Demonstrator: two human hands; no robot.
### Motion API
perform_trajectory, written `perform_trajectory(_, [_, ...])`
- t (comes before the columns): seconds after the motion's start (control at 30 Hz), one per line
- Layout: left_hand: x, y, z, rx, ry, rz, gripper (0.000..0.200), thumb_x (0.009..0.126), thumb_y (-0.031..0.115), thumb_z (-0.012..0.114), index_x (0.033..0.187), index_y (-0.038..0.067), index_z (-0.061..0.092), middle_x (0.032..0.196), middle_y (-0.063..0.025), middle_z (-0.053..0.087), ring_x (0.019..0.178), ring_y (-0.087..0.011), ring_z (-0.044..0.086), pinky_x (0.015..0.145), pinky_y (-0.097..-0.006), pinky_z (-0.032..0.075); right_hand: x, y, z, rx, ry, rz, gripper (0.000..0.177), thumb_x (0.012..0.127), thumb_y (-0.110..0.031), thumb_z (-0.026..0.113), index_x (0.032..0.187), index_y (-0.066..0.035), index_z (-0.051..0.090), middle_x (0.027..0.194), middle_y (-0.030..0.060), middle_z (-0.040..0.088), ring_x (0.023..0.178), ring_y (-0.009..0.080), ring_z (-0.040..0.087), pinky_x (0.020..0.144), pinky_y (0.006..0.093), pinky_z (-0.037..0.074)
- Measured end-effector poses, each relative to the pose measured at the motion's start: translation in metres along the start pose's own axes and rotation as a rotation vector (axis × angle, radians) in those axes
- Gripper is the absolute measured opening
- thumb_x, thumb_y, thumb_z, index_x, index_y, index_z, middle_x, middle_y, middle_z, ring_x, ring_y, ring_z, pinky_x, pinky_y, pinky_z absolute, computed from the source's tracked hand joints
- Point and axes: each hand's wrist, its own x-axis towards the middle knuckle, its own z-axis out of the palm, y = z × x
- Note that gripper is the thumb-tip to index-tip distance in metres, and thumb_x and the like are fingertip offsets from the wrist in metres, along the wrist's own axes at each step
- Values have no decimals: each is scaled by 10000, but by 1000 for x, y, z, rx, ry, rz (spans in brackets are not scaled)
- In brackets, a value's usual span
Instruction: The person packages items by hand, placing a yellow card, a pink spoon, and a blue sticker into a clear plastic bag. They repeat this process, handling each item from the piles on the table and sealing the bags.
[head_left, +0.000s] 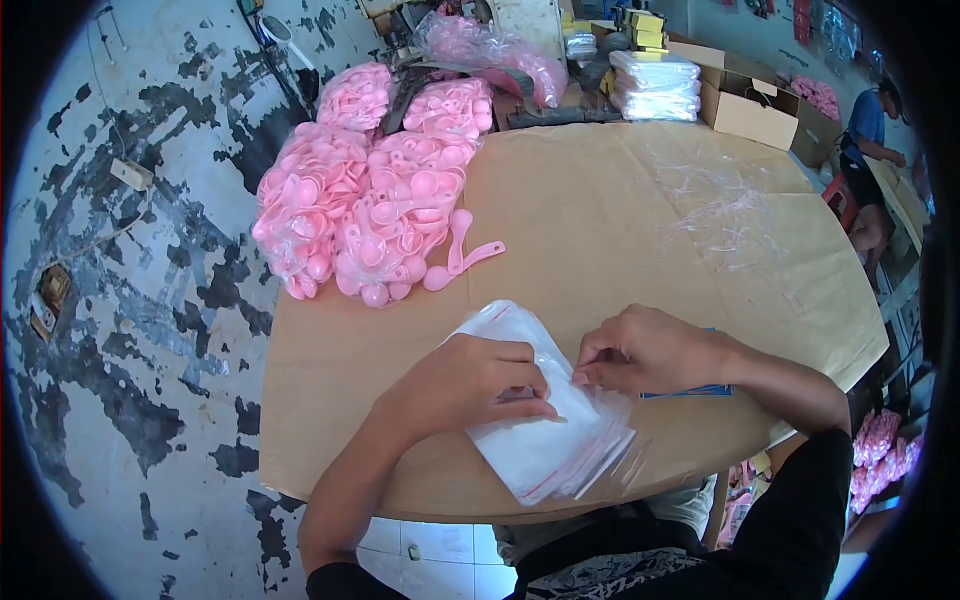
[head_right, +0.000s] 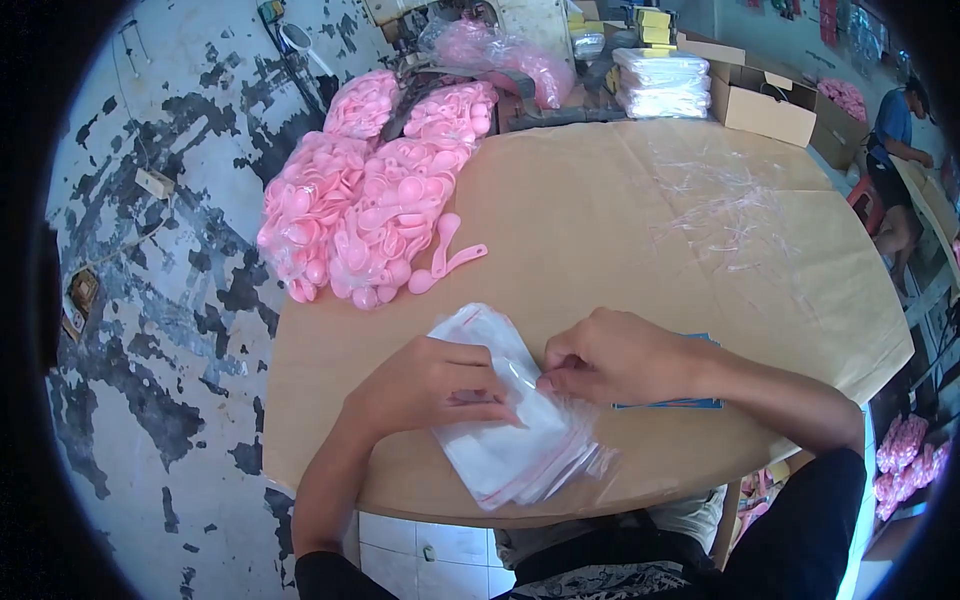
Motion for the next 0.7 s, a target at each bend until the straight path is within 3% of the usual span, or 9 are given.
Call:
perform_trajectory(0.07, [-1, 1, 0, -11, -31, -23, 235, 840, 321, 701, 796, 91, 687, 695, -30, 577, 623, -199, 603, 590, -338, 483, -2, 2, 2, -60, 39, -46, 148, 915, -165, 622, 917, -29, 679, 745, 90, 680, 619, 170, 615, 593, 317, 472])
perform_trajectory(0.17, [1, 5, -3, -19, -80, -115, 229, 838, 312, 707, 792, 88, 684, 698, -25, 586, 622, -191, 604, 585, -327, 478, -2, 13, -3, -142, 262, -100, 151, 930, -142, 573, 943, -26, 668, 728, 170, 641, 631, 292, 627, 649, 362, 490])
perform_trajectory(0.27, [3, 5, -3, -98, -86, -175, 232, 824, 306, 727, 781, 82, 682, 703, -27, 600, 604, -186, 597, 575, -309, 474, -1, 9, -20, 78, 431, -35, 145, 942, -127, 563, 954, -14, 653, 727, 165, 639, 633, 287, 634, 627, 358, 490])
perform_trajectory(0.37, [1, 4, -3, -74, -131, -246, 230, 806, 289, 750, 864, 76, 686, 762, -52, 621, 673, -179, 615, 602, -305, 479, -10, -16, -32, 198, 507, 8, 145, 950, -120, 561, 945, -3, 647, 706, 151, 630, 606, 236, 634, 596, 351, 487])
perform_trajectory(0.47, [11, 17, 1, -137, 164, -64, 275, 847, 277, 710, 1004, 54, 676, 822, -69, 626, 753, -152, 603, 632, -298, 474, -12, -16, -19, 271, 540, -103, 134, 962, -123, 572, 958, -4, 633, 656, 77, 599, 573, 123, 572, 535, 290, 439])
perform_trajectory(0.53, [10, 5, 18, -341, 229, -32, 309, 912, 303, 634, 1074, 40, 657, 882, -61, 630, 783, -147, 579, 664, -296, 466, -9, -13, -2, 253, 548, -202, 117, 958, -116, 588, 969, -7, 630, 640, 47, 598, 558, 83, 554, 508, 260, 423])
perform_trajectory(0.6, [8, 5, 31, -552, 306, -183, 359, 971, 334, 544, 1123, 23, 639, 948, -61, 629, 797, -150, 554, 688, -294, 456, -8, -13, 8, 192, 536, -261, 102, 938, -101, 611, 982, -12, 636, 653, 60, 625, 555, 105, 582, 511, 263, 439])
perform_trajectory(0.67, [8, 12, 39, -765, 397, -520, 429, 1022, 369, 441, 1150, 3, 623, 1023, -69, 622, 795, -159, 529, 703, -291, 443, -13, -15, -6, 104, 490, -261, 111, 907, -75, 633, 1001, -17, 642, 695, 82, 654, 588, 148, 631, 542, 267, 478])
perform_trajectory(0.7, [11, 8, 34, -839, 395, -443, 476, 1045, 396, 361, 1196, -2, 574, 1131, -109, 601, 877, -187, 568, 760, -306, 462, -17, -12, -18, 48, 478, -264, 125, 902, -83, 636, 1008, -16, 643, 713, 88, 656, 607, 160, 641, 553, 272, 486])
